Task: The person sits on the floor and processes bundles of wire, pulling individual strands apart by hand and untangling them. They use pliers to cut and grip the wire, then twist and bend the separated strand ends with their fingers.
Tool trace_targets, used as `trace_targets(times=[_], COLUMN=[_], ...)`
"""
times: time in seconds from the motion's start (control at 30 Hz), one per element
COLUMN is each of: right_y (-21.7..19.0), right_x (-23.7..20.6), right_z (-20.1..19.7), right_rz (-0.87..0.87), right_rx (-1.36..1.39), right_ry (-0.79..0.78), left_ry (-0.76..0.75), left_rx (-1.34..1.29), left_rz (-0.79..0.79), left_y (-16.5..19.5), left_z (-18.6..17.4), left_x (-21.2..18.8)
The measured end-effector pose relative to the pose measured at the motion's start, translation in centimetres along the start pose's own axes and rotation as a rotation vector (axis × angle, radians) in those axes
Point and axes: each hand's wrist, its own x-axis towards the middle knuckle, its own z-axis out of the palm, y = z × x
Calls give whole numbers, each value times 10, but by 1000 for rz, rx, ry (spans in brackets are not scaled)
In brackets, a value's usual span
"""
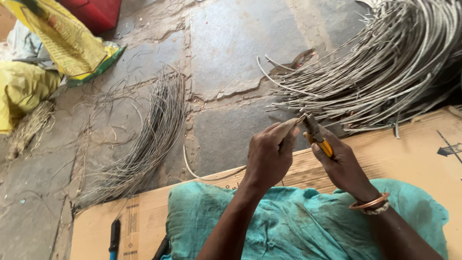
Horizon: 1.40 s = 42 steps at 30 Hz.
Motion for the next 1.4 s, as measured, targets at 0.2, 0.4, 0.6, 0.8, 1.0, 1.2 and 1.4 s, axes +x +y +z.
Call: trace_targets(times=[0.2, 0.4, 0.6, 0.8, 1.0, 1.2, 1.4], right_y=[-22, -30, -28, -28, -35, -26, -8], right_x=[-2, -2, 4, 1, -4, 4, 6], right_z=[1, -10, -18, -31, -30, -21, 19], right_rz=[-175, -200, -205, -191, -599, -547, -413], right_rx=[-270, -495, -479, -430, -506, -754, -540], right_ry=[104, 136, 101, 254, 209, 213, 323], left_ry=[38, 3, -196, -787, -1123, -644, -252], left_rx=[58, 54, -4, -136, 177, 998, 998], left_rz=[84, 61, -69, -310, -473, -98, -210], left_y=[0, 1, -21, -104, -156, -128, -84], left_z=[-1, -1, 3, -41, -112, -197, -207], left_x=[-1, -1, 1, -25, -39, -36, -66])
